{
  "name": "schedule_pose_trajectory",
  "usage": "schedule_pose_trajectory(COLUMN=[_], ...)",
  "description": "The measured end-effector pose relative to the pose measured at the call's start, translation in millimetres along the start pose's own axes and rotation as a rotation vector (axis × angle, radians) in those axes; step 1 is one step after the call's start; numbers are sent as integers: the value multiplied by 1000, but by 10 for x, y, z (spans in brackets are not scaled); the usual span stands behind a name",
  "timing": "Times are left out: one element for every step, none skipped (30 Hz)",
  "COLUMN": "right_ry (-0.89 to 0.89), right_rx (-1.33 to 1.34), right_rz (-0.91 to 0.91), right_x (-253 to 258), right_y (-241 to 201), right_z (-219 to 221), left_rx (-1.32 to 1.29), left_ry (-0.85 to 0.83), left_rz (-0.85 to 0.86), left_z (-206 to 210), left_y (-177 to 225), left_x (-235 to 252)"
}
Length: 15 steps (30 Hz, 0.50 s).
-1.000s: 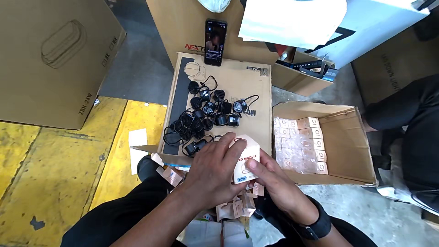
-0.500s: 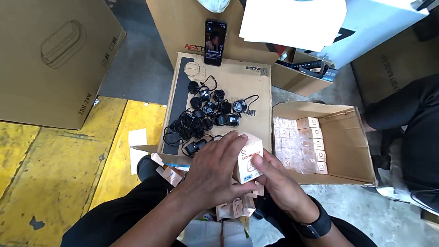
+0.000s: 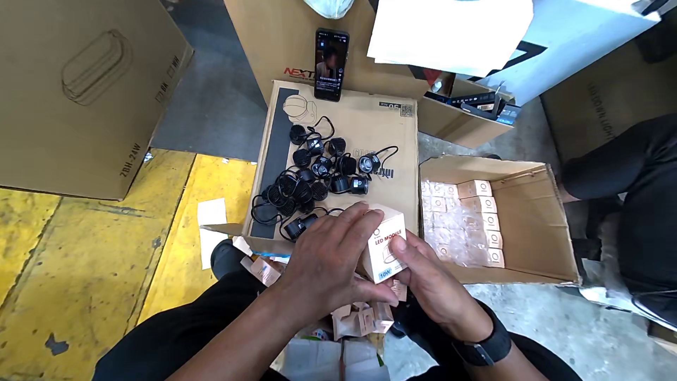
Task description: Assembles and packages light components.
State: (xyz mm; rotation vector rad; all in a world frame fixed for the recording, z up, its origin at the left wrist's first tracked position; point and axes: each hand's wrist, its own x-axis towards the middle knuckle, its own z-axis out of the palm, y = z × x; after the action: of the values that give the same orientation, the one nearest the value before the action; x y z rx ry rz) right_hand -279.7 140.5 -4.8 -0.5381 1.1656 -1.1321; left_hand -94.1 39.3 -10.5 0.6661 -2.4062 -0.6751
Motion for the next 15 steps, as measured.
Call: schedule_pose_trajectory(right_ry=[-1,0,2,4,3,5,7,7,5,3,1,-1,-3,-4,-5], right_rx=[-3,-6,-8,-9,-5,-5,-6,-7,-7,-5,-6,-5,-4,-3,0], right_rz=[0,0,0,-1,-2,0,3,5,6,5,7,8,9,8,7], right_x=[2,5,6,6,6,6,4,3,2,2,2,2,3,2,2], right_y=[0,1,2,4,2,0,-3,-5,-7,-8,-8,-7,-5,-5,-3], right_z=[-2,-4,-6,-7,-6,-3,-1,-1,-2,-3,-4,-5,-7,-7,-9], left_rx=[0,1,2,2,2,1,3,4,5,7,8,7,10,14,17], left_ry=[2,3,4,6,7,8,8,10,14,17,18,16,14,15,16], left_rz=[3,5,5,6,8,9,8,9,9,9,10,10,11,13,13], left_z=[-2,-5,-8,-9,-8,-9,-9,-7,-3,0,1,-1,-3,-3,-1], left_y=[-4,-6,-7,-8,-9,-10,-9,-9,-10,-13,-14,-12,-11,-10,-11], left_x=[2,3,4,4,4,3,2,0,-1,0,-1,-3,-6,-7,-9])
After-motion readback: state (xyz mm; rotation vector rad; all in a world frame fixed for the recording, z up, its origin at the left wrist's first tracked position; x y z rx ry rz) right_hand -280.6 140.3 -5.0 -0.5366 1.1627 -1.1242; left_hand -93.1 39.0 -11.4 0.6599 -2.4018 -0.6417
